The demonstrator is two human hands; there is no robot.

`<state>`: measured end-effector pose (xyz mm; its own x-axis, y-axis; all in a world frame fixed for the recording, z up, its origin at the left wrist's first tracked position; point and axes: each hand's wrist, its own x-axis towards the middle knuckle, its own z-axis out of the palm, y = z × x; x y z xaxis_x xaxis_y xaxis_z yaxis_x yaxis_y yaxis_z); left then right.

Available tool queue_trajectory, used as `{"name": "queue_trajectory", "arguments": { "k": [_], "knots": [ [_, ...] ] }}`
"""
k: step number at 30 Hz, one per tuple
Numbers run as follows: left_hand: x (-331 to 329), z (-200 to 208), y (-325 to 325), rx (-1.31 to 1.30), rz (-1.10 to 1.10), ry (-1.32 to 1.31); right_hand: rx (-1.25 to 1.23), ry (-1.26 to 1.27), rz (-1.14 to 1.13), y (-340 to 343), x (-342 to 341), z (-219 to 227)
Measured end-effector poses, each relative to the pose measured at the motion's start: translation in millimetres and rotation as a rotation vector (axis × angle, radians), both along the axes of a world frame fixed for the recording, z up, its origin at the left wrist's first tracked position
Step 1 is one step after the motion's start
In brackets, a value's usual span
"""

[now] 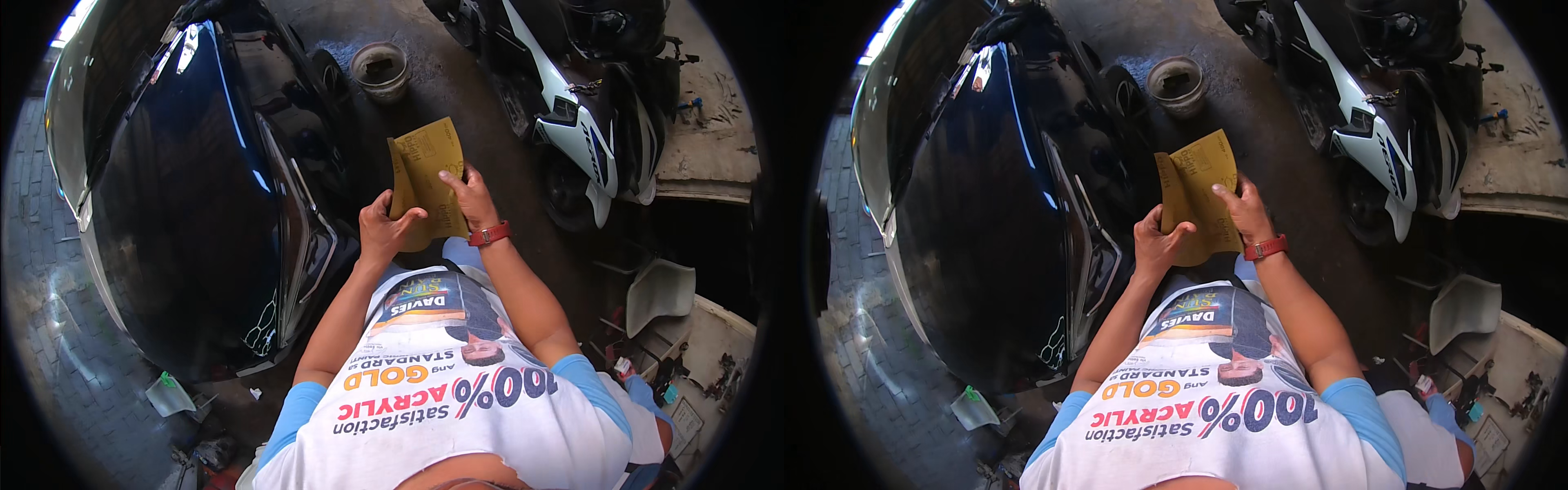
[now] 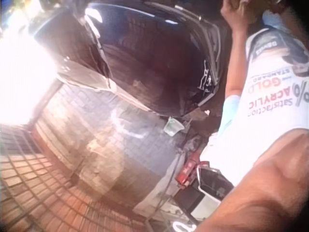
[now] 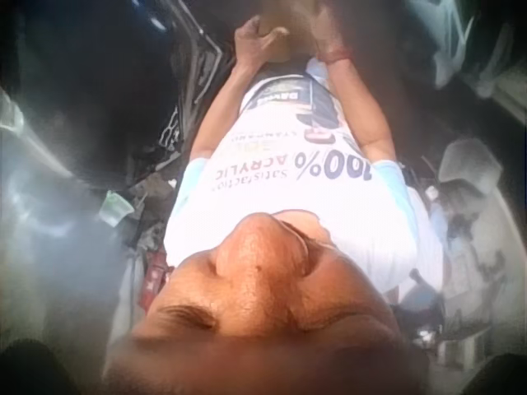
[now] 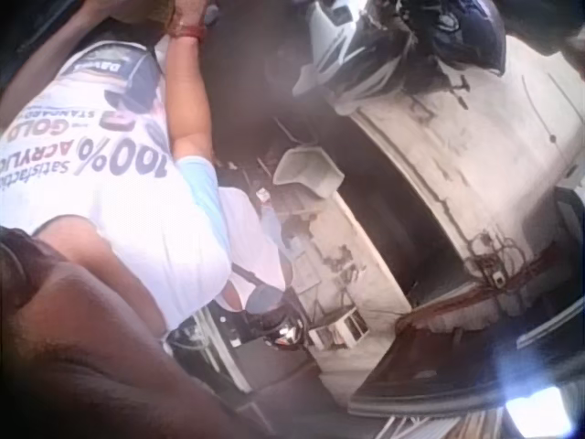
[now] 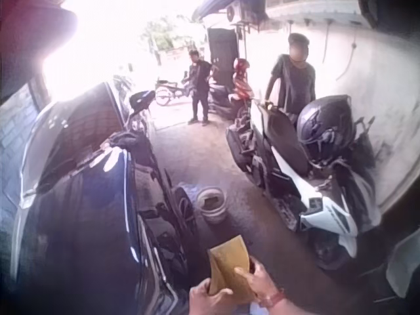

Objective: The person sands the front bumper of a black car using sandpaper and a cloth. They repeatedly dip the sandpaper into a bucket of water and wipe the surface, focusing on a specific area near the wheel arch.

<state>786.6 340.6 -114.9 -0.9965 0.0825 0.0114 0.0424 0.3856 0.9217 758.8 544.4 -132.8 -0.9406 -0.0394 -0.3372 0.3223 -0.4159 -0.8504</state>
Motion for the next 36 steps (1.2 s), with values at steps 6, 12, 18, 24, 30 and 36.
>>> {"name": "queue_trajectory", "arguments": {
  "k": [6,12,18,24,30,36],
  "knots": [
    [-100,27,59,-0.484,0.321,0.35,-0.217,-0.047,0.075,103,-61,8],
    [-204,34,94,-0.623,-0.146,0.293,-0.348,-0.05,0.366,152,-124,35],
    [-262,41,103,-0.648,-0.003,0.083,-0.133,0.012,0.436,182,-196,16],
    [-313,4,121,-0.815,-0.142,0.302,1.439,0.809,0.155,121,-279,45],
    [-406,14,112,-0.707,-0.207,0.371,1.29,0.545,0.649,92,-398,66],
    [-507,33,46,-0.533,-0.345,0.188,1.08,0.581,0.859,50,-515,85]
  ]
}}
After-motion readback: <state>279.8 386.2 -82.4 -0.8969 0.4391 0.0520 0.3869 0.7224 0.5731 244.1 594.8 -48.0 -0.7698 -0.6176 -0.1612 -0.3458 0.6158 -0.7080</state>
